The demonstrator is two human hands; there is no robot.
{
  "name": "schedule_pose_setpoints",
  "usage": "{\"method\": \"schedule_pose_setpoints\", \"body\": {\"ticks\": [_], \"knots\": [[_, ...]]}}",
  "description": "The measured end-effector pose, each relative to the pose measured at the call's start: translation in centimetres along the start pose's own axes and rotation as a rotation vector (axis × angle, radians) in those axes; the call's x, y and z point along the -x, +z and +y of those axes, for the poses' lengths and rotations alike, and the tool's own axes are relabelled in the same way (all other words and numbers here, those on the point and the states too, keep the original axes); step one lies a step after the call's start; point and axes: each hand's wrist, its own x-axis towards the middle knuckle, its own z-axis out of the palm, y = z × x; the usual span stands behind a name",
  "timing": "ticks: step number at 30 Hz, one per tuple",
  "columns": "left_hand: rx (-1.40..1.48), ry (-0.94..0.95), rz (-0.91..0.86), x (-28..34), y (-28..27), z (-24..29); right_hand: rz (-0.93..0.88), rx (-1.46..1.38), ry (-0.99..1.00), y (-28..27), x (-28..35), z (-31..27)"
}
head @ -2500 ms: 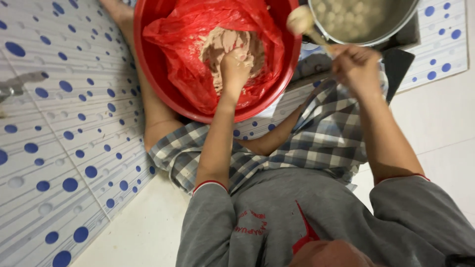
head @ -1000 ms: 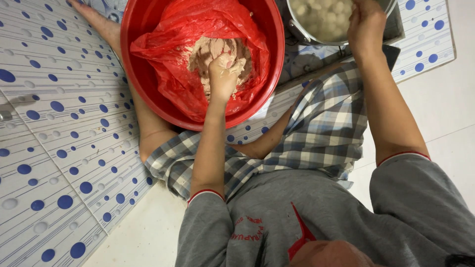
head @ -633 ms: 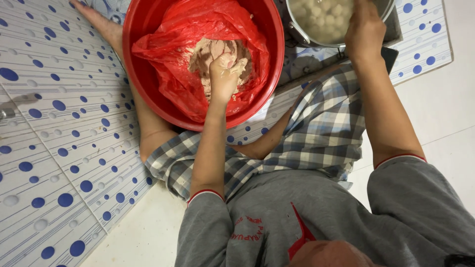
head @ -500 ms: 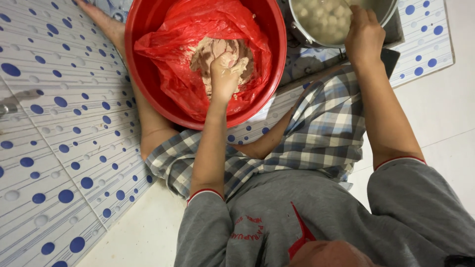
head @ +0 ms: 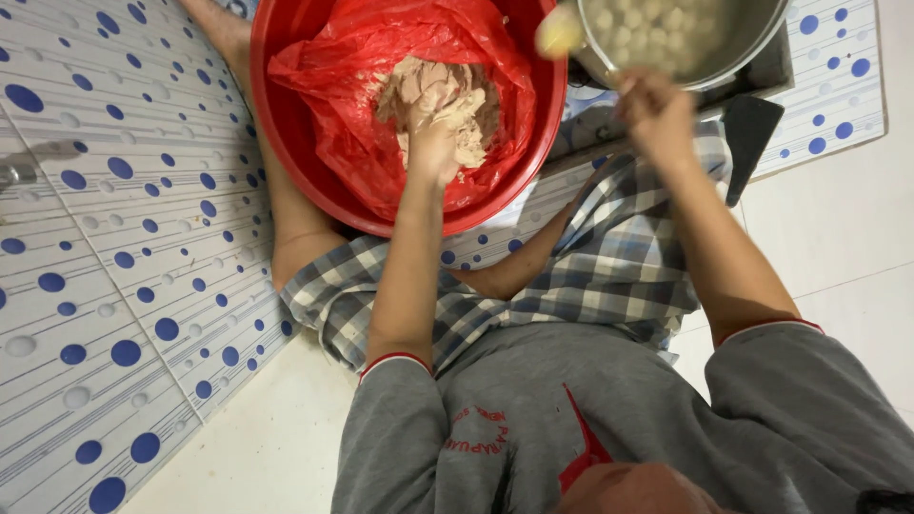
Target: Forming meatballs from dough using hands and a spoon and dropping them into a pot of water
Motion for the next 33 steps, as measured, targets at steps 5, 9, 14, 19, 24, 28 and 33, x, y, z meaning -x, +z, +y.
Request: {"method": "schedule_pose_setpoints", "body": {"ticks": [5,9,14,19,24,28,33], "knots": [[-0.033,0.126,-0.208,-1.2,-1.2,-1.2,-0.305,0.117,0.118,4.2,3.8,-5.5],[-0.378,0.230,-0.247,2.0,-0.9,1.4,-0.495,-0.108,0.135,6.0,5.1,-4.6],[-0.497,0.641,-0.363,0.6,-2.6,-1.6,-0.497,-0.284,0.303,5.7,5.4,-6.7],[-0.675,1.016,-0.399,0.8,-3.5,-2.9,-0.483,-0.410,0.382,6.2,5.4,-7.6],[-0.878,1.152,-0.290,-0.6,-4.5,-4.6,-0.488,-0.454,0.354,6.1,5.1,-9.1],[-0.598,0.575,-0.206,0.1,-3.9,-3.4,-0.464,-0.034,0.152,6.5,4.9,-9.1],[0.539,0.107,-0.050,-2.2,-6.0,-2.6,-0.397,0.216,-0.075,5.3,5.1,-12.4]]}}
